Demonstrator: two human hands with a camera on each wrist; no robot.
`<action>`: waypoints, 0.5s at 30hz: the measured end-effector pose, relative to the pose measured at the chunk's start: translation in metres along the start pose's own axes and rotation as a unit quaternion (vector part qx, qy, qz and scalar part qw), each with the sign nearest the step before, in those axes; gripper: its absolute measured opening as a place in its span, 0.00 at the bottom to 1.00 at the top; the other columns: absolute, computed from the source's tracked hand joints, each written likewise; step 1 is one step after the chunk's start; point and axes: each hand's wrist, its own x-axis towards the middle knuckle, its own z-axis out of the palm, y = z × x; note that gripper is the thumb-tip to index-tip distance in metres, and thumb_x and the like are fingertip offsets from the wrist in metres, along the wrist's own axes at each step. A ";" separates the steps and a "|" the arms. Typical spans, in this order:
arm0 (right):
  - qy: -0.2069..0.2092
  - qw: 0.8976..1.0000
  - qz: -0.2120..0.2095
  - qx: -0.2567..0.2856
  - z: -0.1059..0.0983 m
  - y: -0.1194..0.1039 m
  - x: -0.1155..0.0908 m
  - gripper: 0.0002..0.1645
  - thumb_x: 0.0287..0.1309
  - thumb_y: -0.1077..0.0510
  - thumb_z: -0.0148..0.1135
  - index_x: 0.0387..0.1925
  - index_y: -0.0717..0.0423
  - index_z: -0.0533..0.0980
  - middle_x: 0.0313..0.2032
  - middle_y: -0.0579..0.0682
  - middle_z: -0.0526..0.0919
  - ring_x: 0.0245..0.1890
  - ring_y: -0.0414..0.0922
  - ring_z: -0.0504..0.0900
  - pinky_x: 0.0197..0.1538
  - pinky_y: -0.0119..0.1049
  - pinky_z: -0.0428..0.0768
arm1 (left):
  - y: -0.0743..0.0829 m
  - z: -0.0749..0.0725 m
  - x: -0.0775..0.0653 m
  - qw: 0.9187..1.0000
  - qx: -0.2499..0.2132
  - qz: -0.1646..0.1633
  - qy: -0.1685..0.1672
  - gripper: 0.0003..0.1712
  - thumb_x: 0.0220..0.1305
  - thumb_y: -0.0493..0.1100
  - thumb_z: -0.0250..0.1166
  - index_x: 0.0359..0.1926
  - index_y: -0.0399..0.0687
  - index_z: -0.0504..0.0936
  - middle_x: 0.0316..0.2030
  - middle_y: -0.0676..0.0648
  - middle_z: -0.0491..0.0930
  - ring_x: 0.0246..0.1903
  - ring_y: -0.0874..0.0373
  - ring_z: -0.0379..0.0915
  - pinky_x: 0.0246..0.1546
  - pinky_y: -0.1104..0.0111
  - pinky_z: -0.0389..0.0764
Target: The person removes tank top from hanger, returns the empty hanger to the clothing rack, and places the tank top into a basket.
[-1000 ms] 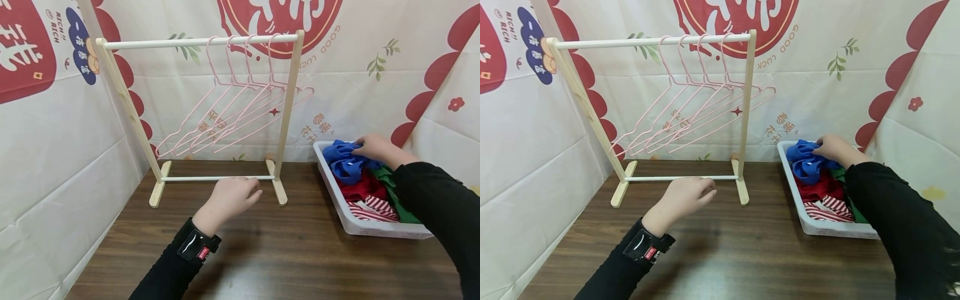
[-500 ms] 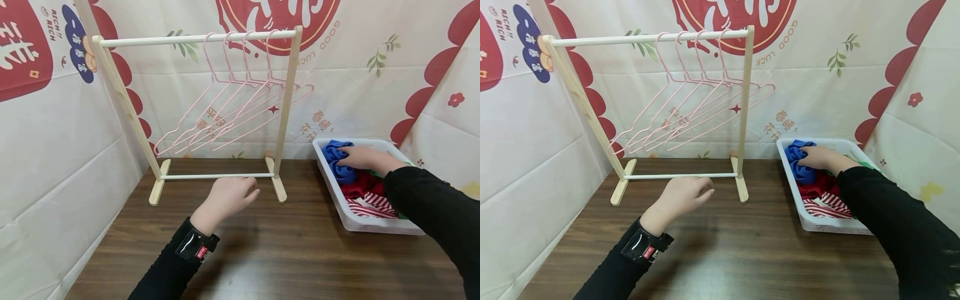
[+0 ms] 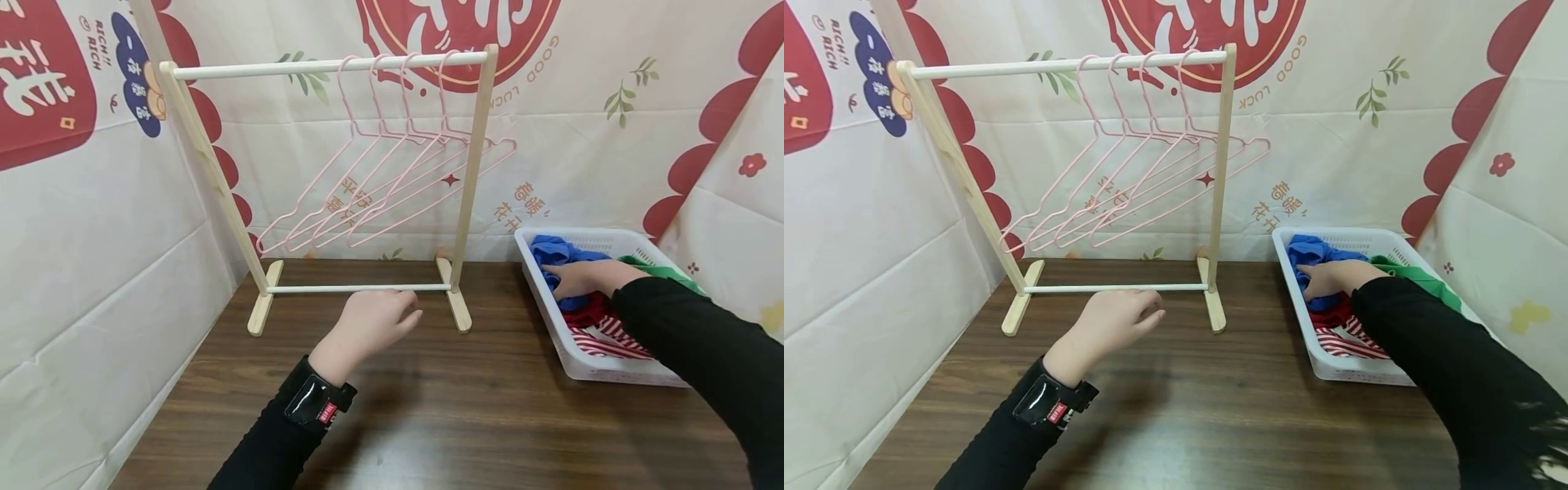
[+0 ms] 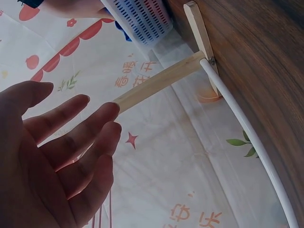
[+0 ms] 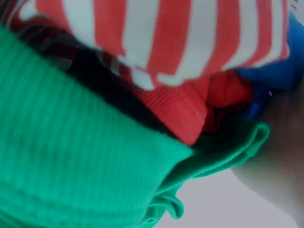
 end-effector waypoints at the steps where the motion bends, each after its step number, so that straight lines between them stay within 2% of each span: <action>1: 0.000 1.000 0.001 -0.005 0.000 -0.001 0.001 0.57 0.57 0.44 0.64 0.72 0.70 0.45 0.64 0.82 0.54 0.63 0.77 0.55 0.61 0.71 0.54 | 0.000 0.000 0.000 1.000 0.001 0.000 -0.001 0.11 0.68 0.53 0.60 0.40 0.55 0.83 0.21 0.60 0.76 0.19 0.66 0.71 0.16 0.69 0.67; 8: 0.048 0.998 -0.009 -0.036 -0.006 -0.008 -0.004 0.51 0.59 0.47 0.63 0.70 0.73 0.51 0.62 0.81 0.60 0.61 0.76 0.60 0.59 0.70 0.59 | 0.000 -0.003 -0.001 1.000 0.009 -0.001 -0.012 0.11 0.68 0.54 0.60 0.40 0.55 0.83 0.18 0.61 0.73 0.18 0.66 0.69 0.15 0.70 0.66; 15: 0.078 0.997 -0.022 -0.018 -0.016 -0.013 -0.020 0.45 0.60 0.48 0.61 0.68 0.73 0.58 0.61 0.80 0.61 0.61 0.77 0.60 0.58 0.70 0.61 | -0.002 -0.003 -0.001 1.000 0.008 0.001 -0.019 0.12 0.68 0.54 0.59 0.41 0.54 0.83 0.20 0.60 0.76 0.20 0.66 0.71 0.17 0.70 0.67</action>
